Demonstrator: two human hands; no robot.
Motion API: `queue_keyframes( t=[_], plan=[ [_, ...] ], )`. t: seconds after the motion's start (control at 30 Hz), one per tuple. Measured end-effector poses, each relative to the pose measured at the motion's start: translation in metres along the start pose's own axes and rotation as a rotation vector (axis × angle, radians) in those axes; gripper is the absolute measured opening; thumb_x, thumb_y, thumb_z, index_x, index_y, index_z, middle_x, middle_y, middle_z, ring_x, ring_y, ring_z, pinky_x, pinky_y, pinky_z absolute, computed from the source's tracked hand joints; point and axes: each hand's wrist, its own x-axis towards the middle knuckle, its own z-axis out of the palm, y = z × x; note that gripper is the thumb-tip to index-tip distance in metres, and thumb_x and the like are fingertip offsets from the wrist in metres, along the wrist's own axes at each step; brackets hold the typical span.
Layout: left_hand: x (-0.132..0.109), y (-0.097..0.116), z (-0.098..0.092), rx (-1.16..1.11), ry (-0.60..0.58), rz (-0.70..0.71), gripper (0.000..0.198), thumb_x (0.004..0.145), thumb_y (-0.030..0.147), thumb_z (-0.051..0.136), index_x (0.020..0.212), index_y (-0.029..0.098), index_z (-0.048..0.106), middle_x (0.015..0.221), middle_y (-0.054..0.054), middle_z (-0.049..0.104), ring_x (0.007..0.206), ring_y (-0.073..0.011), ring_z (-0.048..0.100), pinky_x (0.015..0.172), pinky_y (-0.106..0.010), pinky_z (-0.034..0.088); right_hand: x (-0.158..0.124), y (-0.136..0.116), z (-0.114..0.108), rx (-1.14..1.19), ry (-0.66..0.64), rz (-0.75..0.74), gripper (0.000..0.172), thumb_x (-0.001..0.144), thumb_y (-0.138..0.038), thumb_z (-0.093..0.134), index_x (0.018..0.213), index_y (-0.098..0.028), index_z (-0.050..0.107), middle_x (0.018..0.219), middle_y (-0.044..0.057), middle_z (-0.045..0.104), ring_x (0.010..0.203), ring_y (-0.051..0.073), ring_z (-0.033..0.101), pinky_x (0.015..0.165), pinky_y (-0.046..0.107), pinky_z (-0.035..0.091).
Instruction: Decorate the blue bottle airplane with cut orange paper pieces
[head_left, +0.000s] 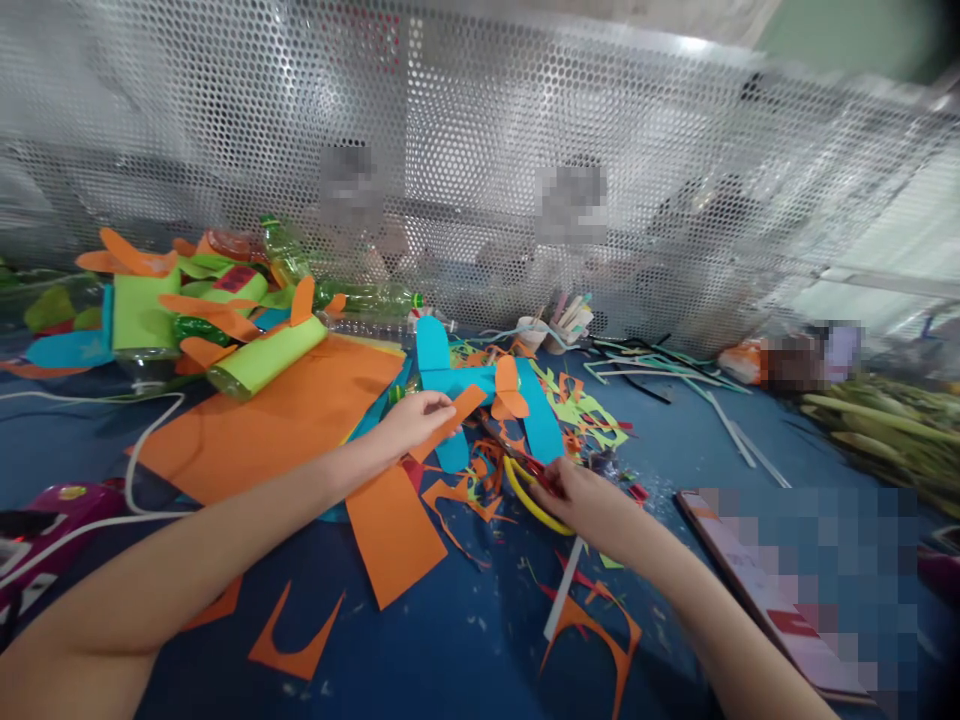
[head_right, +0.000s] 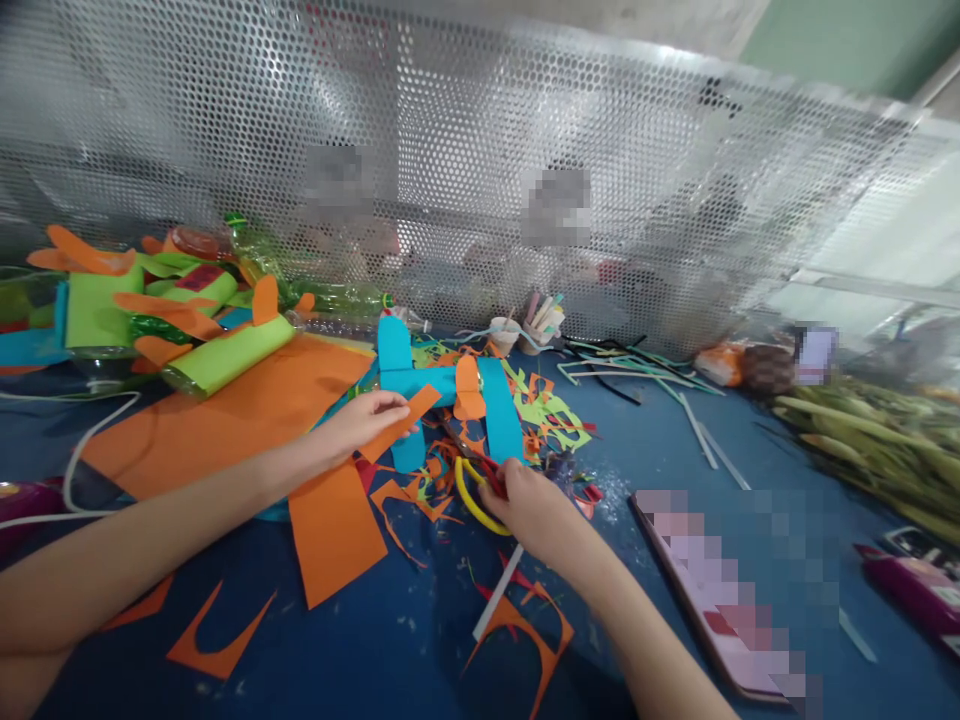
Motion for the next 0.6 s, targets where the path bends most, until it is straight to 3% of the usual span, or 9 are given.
queue_keyframes(
  t=[0.07, 0.2, 0.37, 0.47, 0.6],
  plan=[
    [0.000, 0.001, -0.001, -0.045, 0.007, -0.024, 0.023, 0.081, 0.039, 0.052, 0.086, 0.018, 0.057, 0.087, -0.006, 0.070, 0.087, -0.0228, 0.065, 0.079, -0.036, 0.050, -0.005, 0.005, -0.014, 0.119, -0.075, -0.007, 0.025, 0.086, -0.040, 0.046, 0.077, -0.019, 0.054, 0.069, 0.005, 0.065, 0.060, 0.019, 0.060, 0.052, 0.026, 0.041],
    [-0.001, 0.007, -0.001, -0.040, 0.037, -0.034, 0.021, 0.080, 0.038, 0.055, 0.082, 0.017, 0.059, 0.087, -0.007, 0.070, 0.090, -0.0240, 0.064, 0.082, -0.038, 0.049, -0.009, 0.011, -0.034, 0.425, -0.202, -0.171, 0.021, 0.081, -0.040, 0.054, 0.080, -0.019, 0.058, 0.072, 0.003, 0.065, 0.061, 0.016, 0.058, 0.053, 0.025, 0.045],
    [-0.006, 0.019, 0.002, -0.311, -0.041, -0.038, 0.015, 0.081, 0.031, 0.057, 0.085, 0.016, 0.057, 0.084, -0.007, 0.070, 0.079, -0.0202, 0.067, 0.078, -0.037, 0.052, -0.013, -0.003, -0.034, 0.655, -0.200, -0.242, 0.028, 0.083, -0.046, 0.051, 0.090, -0.020, 0.056, 0.083, 0.005, 0.065, 0.071, 0.018, 0.062, 0.064, 0.029, 0.052],
    [-0.012, 0.031, 0.003, -0.362, -0.068, 0.042, 0.018, 0.082, 0.033, 0.058, 0.083, 0.016, 0.057, 0.078, -0.006, 0.070, 0.074, -0.0184, 0.067, 0.075, -0.036, 0.053, -0.019, -0.016, -0.032, 0.536, -0.114, -0.310, 0.034, 0.083, -0.047, 0.050, 0.102, -0.019, 0.054, 0.095, 0.009, 0.065, 0.085, 0.023, 0.064, 0.073, 0.035, 0.053],
    [-0.019, 0.043, 0.000, -0.356, -0.077, 0.165, 0.021, 0.082, 0.036, 0.058, 0.083, 0.014, 0.061, 0.076, -0.005, 0.069, 0.074, -0.0173, 0.066, 0.075, -0.034, 0.053, -0.028, -0.031, -0.030, 0.374, 0.121, -0.338, 0.035, 0.088, -0.043, 0.040, 0.110, -0.019, 0.053, 0.095, 0.012, 0.067, 0.089, 0.026, 0.064, 0.076, 0.040, 0.053]
  ],
)
